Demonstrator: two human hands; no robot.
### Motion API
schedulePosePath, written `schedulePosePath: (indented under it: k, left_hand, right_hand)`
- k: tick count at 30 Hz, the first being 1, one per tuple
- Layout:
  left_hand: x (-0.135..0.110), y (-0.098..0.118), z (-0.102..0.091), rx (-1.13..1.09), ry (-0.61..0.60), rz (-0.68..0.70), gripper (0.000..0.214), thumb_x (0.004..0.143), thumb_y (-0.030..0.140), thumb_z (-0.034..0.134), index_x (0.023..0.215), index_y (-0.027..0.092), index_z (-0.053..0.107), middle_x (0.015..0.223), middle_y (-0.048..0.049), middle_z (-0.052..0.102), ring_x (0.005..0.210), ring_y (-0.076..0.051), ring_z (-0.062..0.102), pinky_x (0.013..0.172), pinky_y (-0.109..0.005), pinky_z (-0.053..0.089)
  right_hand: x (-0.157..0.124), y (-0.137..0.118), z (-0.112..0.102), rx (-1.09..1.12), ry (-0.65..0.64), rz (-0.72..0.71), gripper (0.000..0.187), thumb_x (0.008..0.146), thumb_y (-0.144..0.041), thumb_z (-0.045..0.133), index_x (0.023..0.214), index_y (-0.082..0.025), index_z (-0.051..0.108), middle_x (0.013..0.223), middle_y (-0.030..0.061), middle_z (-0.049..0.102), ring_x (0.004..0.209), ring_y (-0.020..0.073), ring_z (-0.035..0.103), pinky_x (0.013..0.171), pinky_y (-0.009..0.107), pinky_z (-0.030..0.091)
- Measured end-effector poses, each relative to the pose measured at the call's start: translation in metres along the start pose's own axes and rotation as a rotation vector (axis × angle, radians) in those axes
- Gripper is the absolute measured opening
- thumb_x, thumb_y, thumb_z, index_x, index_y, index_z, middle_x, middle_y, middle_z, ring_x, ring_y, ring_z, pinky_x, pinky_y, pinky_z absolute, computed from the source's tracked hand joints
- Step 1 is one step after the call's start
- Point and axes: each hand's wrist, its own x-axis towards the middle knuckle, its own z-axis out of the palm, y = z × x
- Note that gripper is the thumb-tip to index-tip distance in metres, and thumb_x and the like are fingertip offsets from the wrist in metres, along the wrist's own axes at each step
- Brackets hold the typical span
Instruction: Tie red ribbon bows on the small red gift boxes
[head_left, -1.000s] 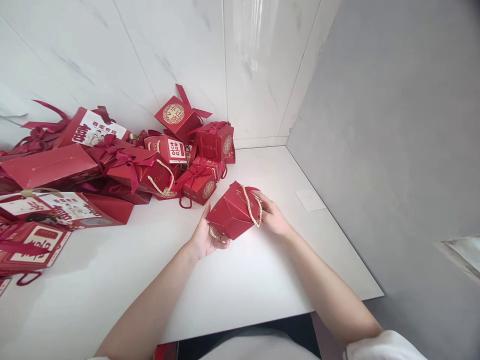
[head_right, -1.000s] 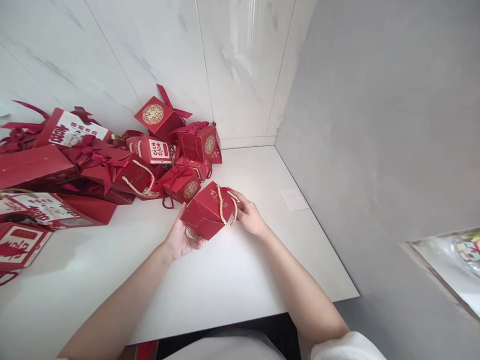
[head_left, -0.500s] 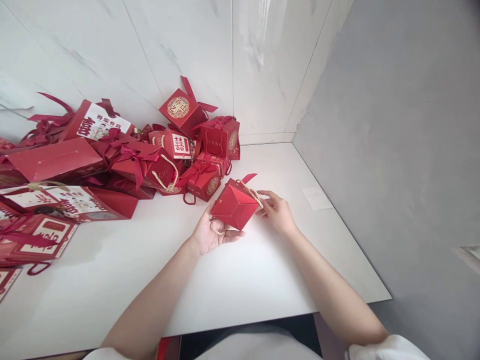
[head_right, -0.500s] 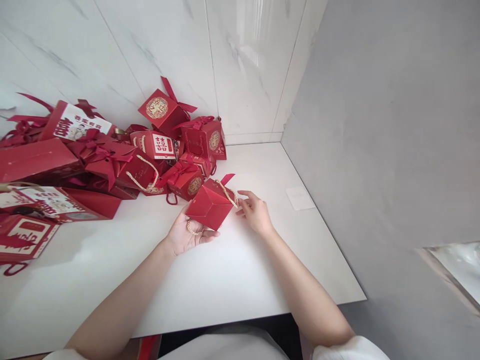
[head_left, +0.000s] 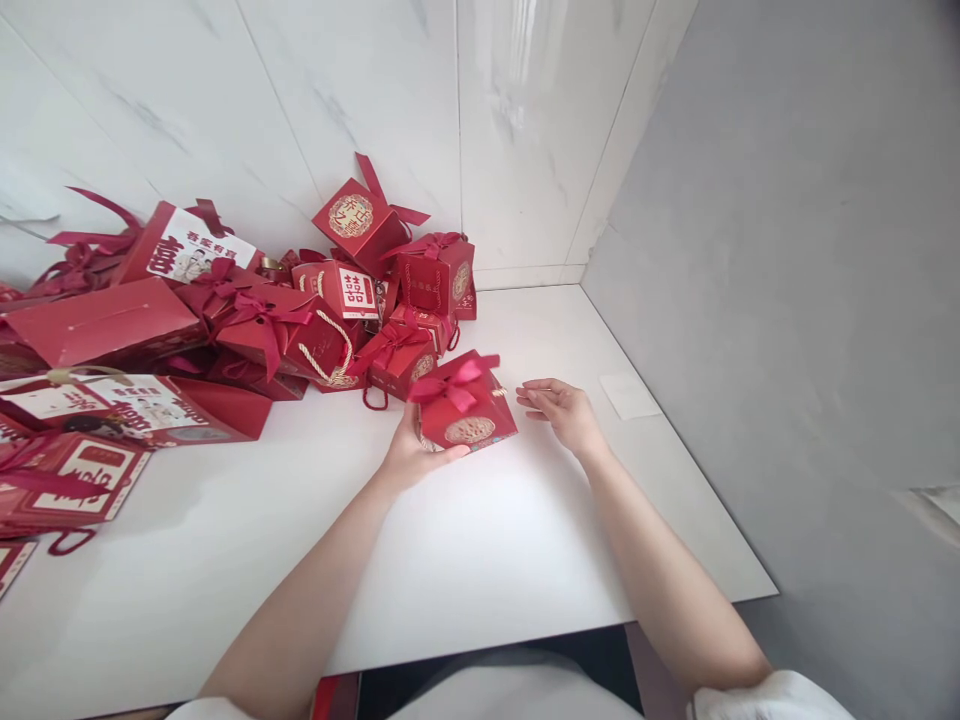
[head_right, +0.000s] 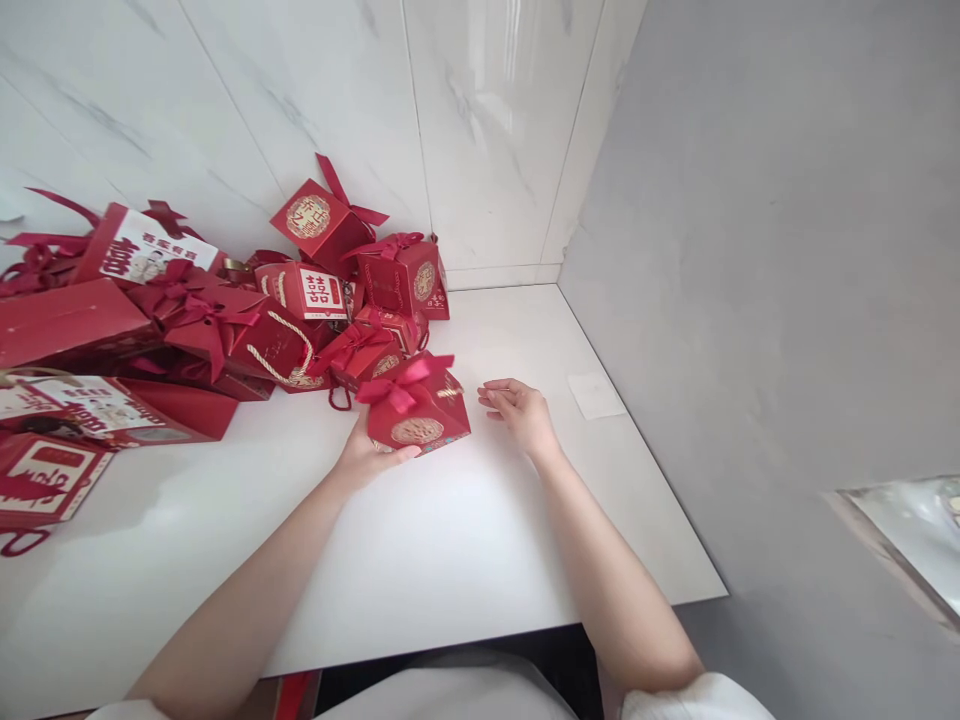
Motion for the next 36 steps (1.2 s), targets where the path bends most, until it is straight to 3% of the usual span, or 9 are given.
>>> schedulePosePath:
  k: [6, 14, 17, 20, 22, 25, 31, 33, 36]
  left_hand:
    - [0.0, 0.011, -0.005, 0.254, -0.081, 0.174, 0.101, 0.062, 0.034, 0.09, 0.146, 0.023, 0.037, 0.149, -0.0172, 0.044, 0.138, -0.035, 0.047, 0.113, -0.048, 0.045]
    - [0.003, 0.016, -0.02, 0.457, -0.195, 0.179, 0.089, 0.075, 0.03, 0.076, 0.153, 0.022, 0.034, 0.155, -0.0156, 0.039, 0.145, -0.033, 0.037, 0.122, -0.048, 0.031]
    - [0.008, 0.015, -0.032, 0.497, -0.081, 0.115, 0.077, 0.085, 0.028, 0.061, 0.155, 0.021, 0.03, 0.155, -0.0148, 0.042, 0.142, -0.029, 0.043, 0.121, -0.048, 0.032]
    - [0.006, 0.021, -0.038, 0.551, 0.142, 0.108, 0.065, 0.087, 0.024, 0.052, 0.151, 0.021, 0.036, 0.143, -0.0138, 0.055, 0.129, -0.024, 0.056, 0.115, -0.046, 0.039]
    - [0.001, 0.03, -0.035, 0.609, 0.307, 0.124, 0.053, 0.088, 0.024, 0.051, 0.141, 0.02, 0.049, 0.129, -0.0127, 0.064, 0.118, -0.024, 0.061, 0.107, -0.044, 0.046]
    - [-0.008, 0.046, -0.024, 0.617, 0.429, 0.082, 0.038, 0.092, 0.035, 0.05, 0.126, 0.02, 0.059, 0.117, -0.0109, 0.068, 0.104, -0.024, 0.066, 0.093, -0.039, 0.052]
    - [-0.009, 0.076, -0.015, 0.607, 0.471, -0.033, 0.046, 0.097, 0.058, 0.04, 0.118, 0.023, 0.063, 0.11, -0.0091, 0.072, 0.107, -0.027, 0.065, 0.099, -0.041, 0.047]
    - [-0.008, 0.086, -0.019, 0.621, 0.53, -0.009, 0.048, 0.097, 0.059, 0.039, 0.119, 0.023, 0.062, 0.112, -0.0093, 0.072, 0.106, -0.026, 0.066, 0.1, -0.041, 0.046]
    - [-0.01, 0.101, -0.022, 0.715, 0.515, 0.016, 0.051, 0.095, 0.061, 0.043, 0.123, 0.021, 0.062, 0.122, -0.0115, 0.069, 0.112, -0.027, 0.064, 0.103, -0.043, 0.045]
  right_hand:
    - [-0.008, -0.005, 0.006, -0.071, -0.043, -0.135, 0.037, 0.088, -0.048, 0.063, 0.111, -0.02, 0.071, 0.105, 0.0095, 0.075, 0.092, 0.022, 0.073, 0.077, 0.035, 0.059]
    - [-0.012, -0.008, 0.003, -0.608, -0.05, -0.159, 0.038, 0.094, -0.033, 0.041, 0.119, -0.023, 0.067, 0.058, -0.0033, 0.052, 0.055, 0.0162, 0.049, 0.059, 0.029, 0.04]
    - [-0.013, -0.012, 0.0, -0.54, -0.3, -0.115, 0.041, 0.091, -0.03, 0.044, 0.124, -0.025, 0.067, 0.058, -0.005, 0.048, 0.054, 0.0146, 0.043, 0.058, 0.028, 0.036]
    - [-0.015, -0.016, -0.001, -0.389, -0.569, -0.102, 0.033, 0.088, -0.028, 0.046, 0.103, -0.02, 0.075, 0.056, -0.0056, 0.041, 0.053, 0.012, 0.035, 0.057, 0.027, 0.031]
    - [-0.012, -0.014, 0.002, -0.279, -0.52, -0.107, 0.036, 0.088, -0.029, 0.047, 0.11, -0.018, 0.073, 0.055, -0.0067, 0.039, 0.053, 0.0116, 0.033, 0.056, 0.026, 0.029]
    - [-0.006, -0.007, 0.011, -0.196, -0.336, -0.091, 0.062, 0.086, -0.03, 0.049, 0.147, -0.017, 0.046, 0.056, -0.009, 0.043, 0.053, 0.0125, 0.036, 0.056, 0.026, 0.031]
    - [-0.016, -0.014, 0.012, -0.285, -0.772, -0.02, 0.038, 0.087, -0.035, 0.054, 0.115, -0.016, 0.07, 0.053, -0.0072, 0.043, 0.052, 0.0114, 0.035, 0.055, 0.026, 0.03]
    - [-0.02, -0.017, 0.007, -0.297, -0.724, -0.029, 0.037, 0.087, -0.04, 0.055, 0.114, -0.019, 0.068, 0.052, -0.0089, 0.036, 0.05, 0.0112, 0.031, 0.052, 0.025, 0.026]
    - [-0.015, -0.012, -0.001, -0.365, -0.446, -0.099, 0.033, 0.086, -0.044, 0.055, 0.102, -0.019, 0.068, 0.055, -0.009, 0.032, 0.05, 0.0113, 0.031, 0.051, 0.024, 0.025]
